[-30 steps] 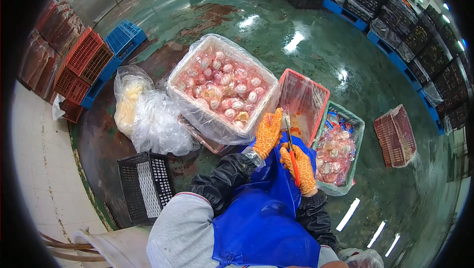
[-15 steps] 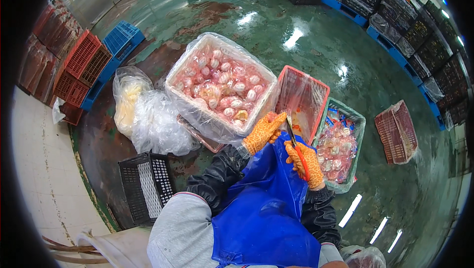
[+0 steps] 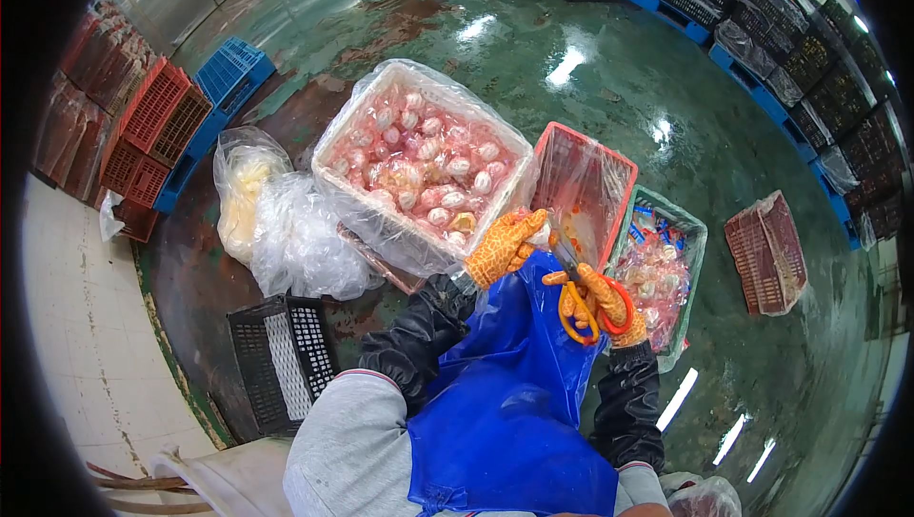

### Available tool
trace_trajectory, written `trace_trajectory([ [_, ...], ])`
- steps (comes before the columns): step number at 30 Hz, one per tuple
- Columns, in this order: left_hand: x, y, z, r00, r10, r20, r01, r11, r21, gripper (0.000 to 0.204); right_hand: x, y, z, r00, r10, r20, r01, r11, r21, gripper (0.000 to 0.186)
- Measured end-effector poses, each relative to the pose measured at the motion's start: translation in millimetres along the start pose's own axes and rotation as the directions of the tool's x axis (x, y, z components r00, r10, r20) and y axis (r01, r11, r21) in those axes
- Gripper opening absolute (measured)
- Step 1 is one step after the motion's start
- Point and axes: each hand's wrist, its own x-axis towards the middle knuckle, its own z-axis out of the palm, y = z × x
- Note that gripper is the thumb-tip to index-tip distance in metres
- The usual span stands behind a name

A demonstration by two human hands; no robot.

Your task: The person uses orange-handled shears to cut pieces of raw meat from a large plastic bag into smaller portions. The cut meat is placed into a red plastic crate. The person repeatedly reaches into the bag, cuts the meat, and transfers it to the crate.

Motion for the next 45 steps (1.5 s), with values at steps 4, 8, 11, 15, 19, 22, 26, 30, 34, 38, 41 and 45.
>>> trace_trajectory([
  [4, 9.9, -6.0, 6.9, 0.974, 0.204, -0.102, -0.212, 0.975, -0.070, 0.018, 9.7, 9.5, 4.2, 0.990, -0.040, 0.134, -0.018, 0.914, 0.406, 0.075],
  [8, 23.0, -16.0, -18.7, 0.997, 0.064, 0.048, -0.054, 0.980, -0.191, 0.014, 24.0, 29.1, -4.7, 0.964, -0.083, 0.254, -0.102, 0.764, 0.636, 0.082],
  [11, 19.4, -11.6, -18.3, 0.999, 0.007, 0.036, -0.002, 0.990, -0.141, 0.014, 28.3, 22.3, -0.2, 0.969, -0.077, 0.233, -0.093, 0.762, 0.641, 0.081],
  [15, 32.8, -18.7, -9.5, 0.989, 0.119, -0.083, -0.129, 0.982, -0.140, 0.016, 43.8, 26.8, 1.5, 0.970, -0.082, 0.228, -0.129, 0.623, 0.771, 0.077],
  [19, 31.8, -16.6, -8.9, 0.987, 0.127, -0.101, -0.132, 0.990, -0.051, 0.023, 53.0, 31.2, -12.8, 0.967, -0.049, 0.252, -0.162, 0.644, 0.748, 0.072],
  [22, 45.9, -33.4, -28.4, 0.976, 0.216, -0.035, -0.214, 0.975, 0.061, 0.036, 39.6, 17.1, -1.3, 0.998, -0.038, 0.051, 0.000, 0.801, 0.599, 0.063],
  [26, 22.4, -21.3, -30.8, 0.846, 0.393, -0.360, -0.084, 0.766, 0.638, 0.066, 5.5, 27.1, -26.9, 0.916, -0.309, -0.256, 0.402, 0.707, 0.582, 0.046],
  [30, 4.0, 9.1, -90.0, 0.624, 0.779, -0.066, 0.137, -0.026, 0.990, 0.071, -20.6, 48.9, -48.9, 0.767, -0.335, -0.547, 0.586, 0.712, 0.386, 0.040],
  [34, -1.9, 61.5, -161.7, 0.717, 0.694, -0.070, 0.586, -0.545, 0.600, 0.069, -32.7, 56.0, -53.0, 0.827, -0.233, -0.511, 0.515, 0.677, 0.526, 0.040],
  [38, 12.8, 73.8, -215.0, 0.712, 0.677, -0.187, 0.636, -0.508, 0.581, 0.049, -23.1, 52.2, -38.1, 0.854, -0.225, -0.468, 0.476, 0.701, 0.531, 0.039],
  [41, 14.4, 101.9, -151.2, 0.736, 0.545, -0.403, 0.584, -0.210, 0.784, 0.035, -19.6, 53.2, -25.3, 0.814, -0.301, -0.498, 0.442, 0.876, 0.194, 0.042],
  [45, 16.2, 68.9, -173.7, 0.685, 0.645, -0.339, 0.102, 0.375, 0.921, 0.050, -4.9, 44.3, 2.0, 0.862, -0.289, -0.418, 0.334, 0.942, 0.037, 0.035],
])
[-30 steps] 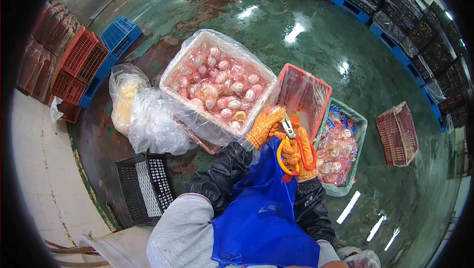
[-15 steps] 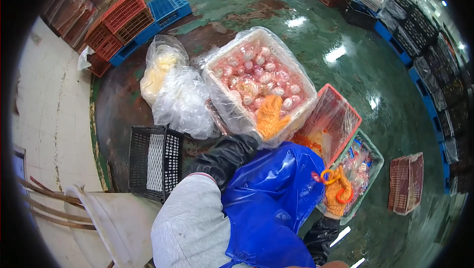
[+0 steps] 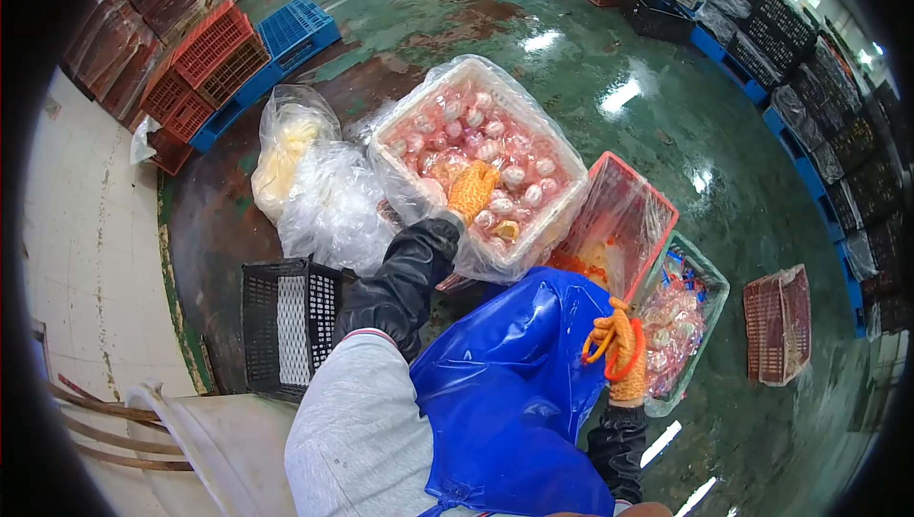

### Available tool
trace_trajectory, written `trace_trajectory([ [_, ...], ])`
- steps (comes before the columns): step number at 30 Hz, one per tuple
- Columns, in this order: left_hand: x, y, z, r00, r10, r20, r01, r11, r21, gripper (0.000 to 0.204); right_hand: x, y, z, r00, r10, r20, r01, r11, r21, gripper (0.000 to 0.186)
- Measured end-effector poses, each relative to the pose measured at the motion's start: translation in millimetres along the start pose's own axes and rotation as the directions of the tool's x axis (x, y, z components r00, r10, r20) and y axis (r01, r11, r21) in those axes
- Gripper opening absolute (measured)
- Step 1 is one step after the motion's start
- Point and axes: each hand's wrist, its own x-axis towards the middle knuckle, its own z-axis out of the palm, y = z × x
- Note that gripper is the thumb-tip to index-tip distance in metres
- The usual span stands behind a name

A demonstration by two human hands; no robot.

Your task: The person uses orange-handled shears to cut pieces of raw meat from a large plastic bag into smaller portions. The cut meat is placed into a red plastic crate. The person repeatedly reaches into the bag, cuts the meat, and transfers it to the crate.

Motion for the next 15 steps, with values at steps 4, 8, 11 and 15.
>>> trace_trajectory([
  [4, -12.4, 14.2, -13.8, 0.969, 0.246, 0.010, -0.208, 0.799, 0.565, 0.088, -3.4, -1.3, 7.3, 0.996, 0.085, 0.030, -0.085, 0.996, 0.025, 0.032],
  [8, -12.3, -0.4, -36.8, 0.983, 0.064, 0.174, -0.179, 0.578, 0.796, 0.068, -12.0, 6.2, 12.5, 0.998, 0.053, 0.019, -0.054, 0.997, 0.058, 0.031],
  [11, 7.0, -28.5, -32.5, 0.989, -0.060, 0.134, -0.060, 0.668, 0.742, 0.047, -15.7, 9.9, 9.6, 0.998, 0.068, -0.004, -0.068, 0.998, 0.018, 0.031],
  [15, 9.4, -26.8, -26.3, 0.990, 0.131, 0.048, -0.129, 0.732, 0.669, 0.029, -21.6, 9.4, 7.0, 0.996, 0.088, 0.001, -0.088, 0.996, 0.030, 0.029],
])
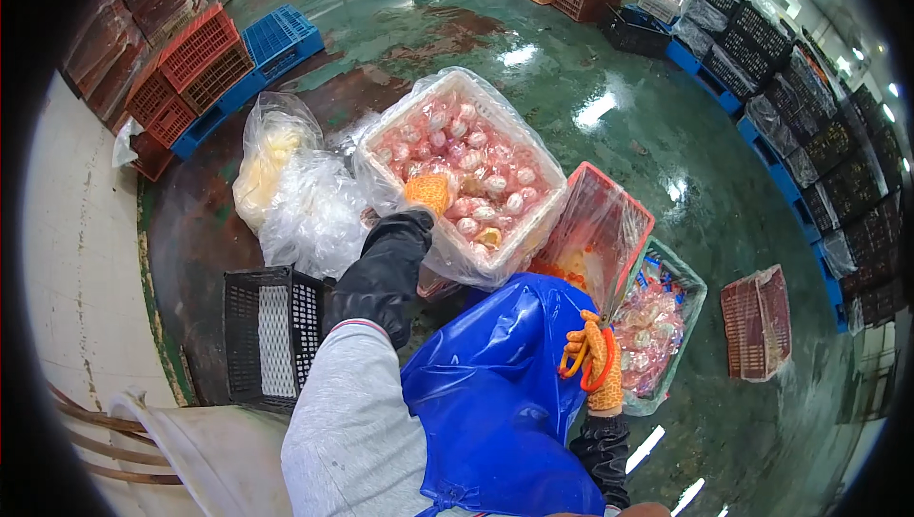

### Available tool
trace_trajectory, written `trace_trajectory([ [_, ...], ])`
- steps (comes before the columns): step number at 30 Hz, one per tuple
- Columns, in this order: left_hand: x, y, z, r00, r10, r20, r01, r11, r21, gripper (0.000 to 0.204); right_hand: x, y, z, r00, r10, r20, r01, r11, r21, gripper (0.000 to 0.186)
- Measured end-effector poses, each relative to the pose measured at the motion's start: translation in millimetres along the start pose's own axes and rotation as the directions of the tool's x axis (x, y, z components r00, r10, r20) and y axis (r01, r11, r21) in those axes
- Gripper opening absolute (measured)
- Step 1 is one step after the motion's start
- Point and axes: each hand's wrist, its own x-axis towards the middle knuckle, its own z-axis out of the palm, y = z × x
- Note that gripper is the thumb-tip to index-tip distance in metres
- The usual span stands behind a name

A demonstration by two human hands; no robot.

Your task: The person uses orange-handled shears to cut pieces of raw meat from a large plastic bag into smaller portions. The cut meat is placed into a red plastic crate. The person repeatedly reaches into the bag, cuts the meat, and transfers it to the crate.

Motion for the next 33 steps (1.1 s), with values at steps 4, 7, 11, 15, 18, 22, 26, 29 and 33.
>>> trace_trajectory([
  [4, 1.3, -13.4, 36.4, 0.994, 0.010, -0.107, -0.091, 0.606, -0.790, 0.023, 2.3, -1.7, 7.4, 0.999, -0.048, -0.015, 0.042, 0.959, -0.280, 0.034],
  [7, -27.9, 51.0, 25.2, 0.966, 0.160, 0.203, 0.238, -0.244, -0.940, 0.015, 24.9, 3.2, 4.2, 0.906, -0.411, 0.100, 0.259, 0.352, -0.899, 0.043],
  [11, -75.5, 112.6, 28.9, 0.946, -0.015, -0.325, -0.324, 0.053, -0.945, 0.008, 26.8, -14.5, 65.7, 0.669, -0.724, 0.168, 0.454, 0.219, -0.864, 0.046],
  [15, -106.2, 169.7, -9.0, 0.997, -0.020, 0.070, 0.061, -0.286, -0.956, 0.008, 28.5, -20.6, 76.1, 0.733, -0.658, 0.170, 0.282, 0.067, -0.957, 0.047],
  [18, -120.9, 189.1, -24.6, 0.951, 0.076, 0.300, 0.256, -0.738, -0.624, 0.012, 34.5, -13.2, 65.9, 0.823, -0.560, 0.098, 0.229, 0.168, -0.959, 0.045],
  [22, -130.0, 187.6, -35.4, 0.918, 0.289, 0.273, 0.398, -0.681, -0.614, 0.017, 39.7, -6.7, 43.3, 0.661, -0.750, 0.008, 0.502, 0.434, -0.748, 0.037],
  [26, -130.4, 193.6, -30.9, 0.833, 0.412, 0.369, 0.519, -0.350, -0.780, 0.031, 34.7, -19.7, 47.3, 0.886, -0.450, -0.114, 0.411, 0.874, -0.260, 0.035],
  [29, -133.7, 212.5, -46.8, 0.811, 0.351, 0.467, 0.551, -0.192, -0.812, 0.038, 32.5, -16.7, 49.7, 0.865, -0.490, -0.109, 0.457, 0.858, -0.233, 0.036],
  [33, -152.5, 222.6, -63.8, 0.760, 0.501, 0.415, 0.537, -0.123, -0.835, 0.031, 30.5, -9.6, 57.0, 0.803, -0.588, -0.096, 0.532, 0.781, -0.326, 0.036],
])
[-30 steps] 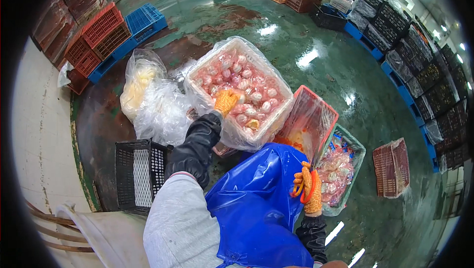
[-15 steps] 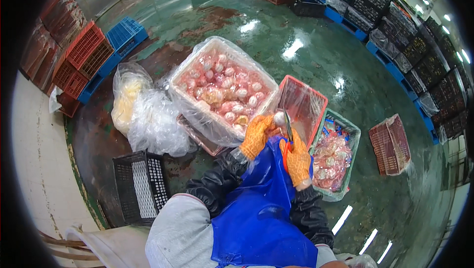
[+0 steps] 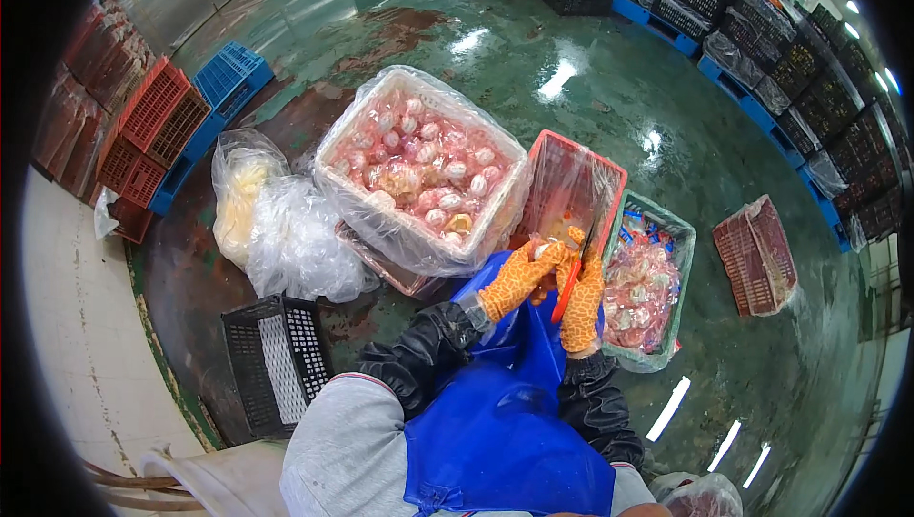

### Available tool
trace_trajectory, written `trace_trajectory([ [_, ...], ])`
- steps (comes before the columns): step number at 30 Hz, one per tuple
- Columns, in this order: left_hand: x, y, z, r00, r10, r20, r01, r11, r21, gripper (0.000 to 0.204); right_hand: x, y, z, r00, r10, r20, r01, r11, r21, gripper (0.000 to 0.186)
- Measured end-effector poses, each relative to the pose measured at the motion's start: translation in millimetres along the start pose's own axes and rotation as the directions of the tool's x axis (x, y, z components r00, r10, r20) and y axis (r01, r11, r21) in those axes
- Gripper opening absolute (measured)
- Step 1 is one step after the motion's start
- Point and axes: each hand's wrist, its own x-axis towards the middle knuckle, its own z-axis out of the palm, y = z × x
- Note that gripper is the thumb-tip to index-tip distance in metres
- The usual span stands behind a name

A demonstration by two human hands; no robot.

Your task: The person uses orange-handled shears to cut pieces of raw meat from a large plastic bag into smaller portions. The cut meat is placed into a red plastic crate. The person repeatedly reaches into the bag, cuts the meat, and transfers it to the crate.

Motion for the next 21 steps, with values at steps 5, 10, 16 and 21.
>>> trace_trajectory([
  [5, 3.9, -16.9, -3.3, 0.981, 0.023, -0.191, -0.017, 0.999, 0.033, 0.034, 1.0, 5.8, -5.1, 0.989, 0.144, 0.029, -0.147, 0.976, 0.161, 0.033],
  [10, 13.2, -12.0, -15.7, 0.940, 0.068, -0.334, -0.075, 0.997, -0.009, 0.044, 0.9, 2.0, -11.6, 0.938, 0.343, 0.045, -0.346, 0.936, 0.063, 0.033],
  [16, 29.2, -2.0, -40.5, 0.853, 0.218, -0.475, -0.281, 0.957, -0.066, 0.044, -15.3, -6.1, -17.8, 0.933, 0.219, 0.285, -0.067, 0.885, -0.461, 0.043],
  [21, 32.4, -15.3, -28.3, 0.810, 0.335, -0.482, -0.340, 0.937, 0.079, 0.031, -16.2, -43.1, 3.1, 0.934, 0.209, 0.289, -0.033, 0.858, -0.513, 0.049],
])
